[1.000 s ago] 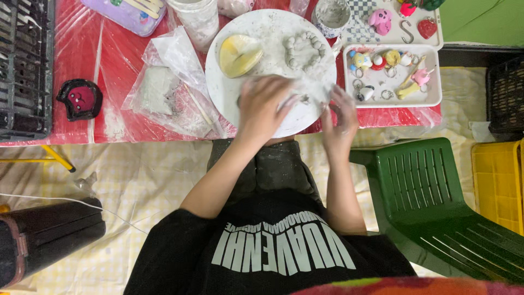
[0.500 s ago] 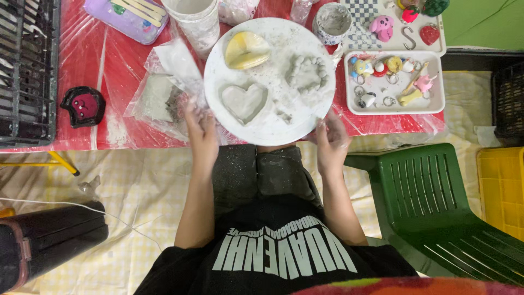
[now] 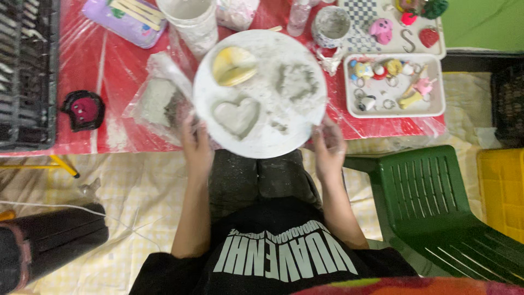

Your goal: The person shapes clay at a work table, rolling small clay pieces into balls between their palms and fingers and arranging them in a ring on a plate. They press and smooth a heart-shaped clay form with a sponge, use a wooden stick tool on the clay, and wipe their clay-covered hands on a cloth.

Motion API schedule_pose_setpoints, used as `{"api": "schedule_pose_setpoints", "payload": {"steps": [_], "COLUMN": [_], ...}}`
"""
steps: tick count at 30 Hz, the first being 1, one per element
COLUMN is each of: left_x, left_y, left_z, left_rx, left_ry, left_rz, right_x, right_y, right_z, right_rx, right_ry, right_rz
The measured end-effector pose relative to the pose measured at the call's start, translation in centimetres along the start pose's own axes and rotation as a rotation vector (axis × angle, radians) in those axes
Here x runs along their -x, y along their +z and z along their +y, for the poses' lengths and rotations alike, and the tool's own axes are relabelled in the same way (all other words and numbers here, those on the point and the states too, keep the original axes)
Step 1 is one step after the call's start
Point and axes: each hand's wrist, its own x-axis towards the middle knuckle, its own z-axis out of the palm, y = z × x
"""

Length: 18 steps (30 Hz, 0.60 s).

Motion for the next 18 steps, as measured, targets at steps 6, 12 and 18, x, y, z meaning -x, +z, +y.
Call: {"api": "schedule_pose_setpoints", "payload": {"steps": [6, 12, 18], "left_x": [-1.5, -1.8, -1.7], "left_y": [1.3, -1.7, -3.6], "left_z": [0.6, 3.6, 4.8], "left_rx": [-0.311, -0.626, -0.831], "left_ry": [0.204, 0.139, 0.118], "left_rz": [-0.043, 0.055, 0.112], "right_x": [-1.6, -1.1, -0.2], "right_y": [-1.0, -0.8, -0.8], "right_z": [-1.1, -1.3, -0.6], "right_rx": [-0.015, -0.066, -0.094], "right_ry": [0.002, 0.030, 0.001], "right_rz": [0.051, 0.058, 0.067]}}
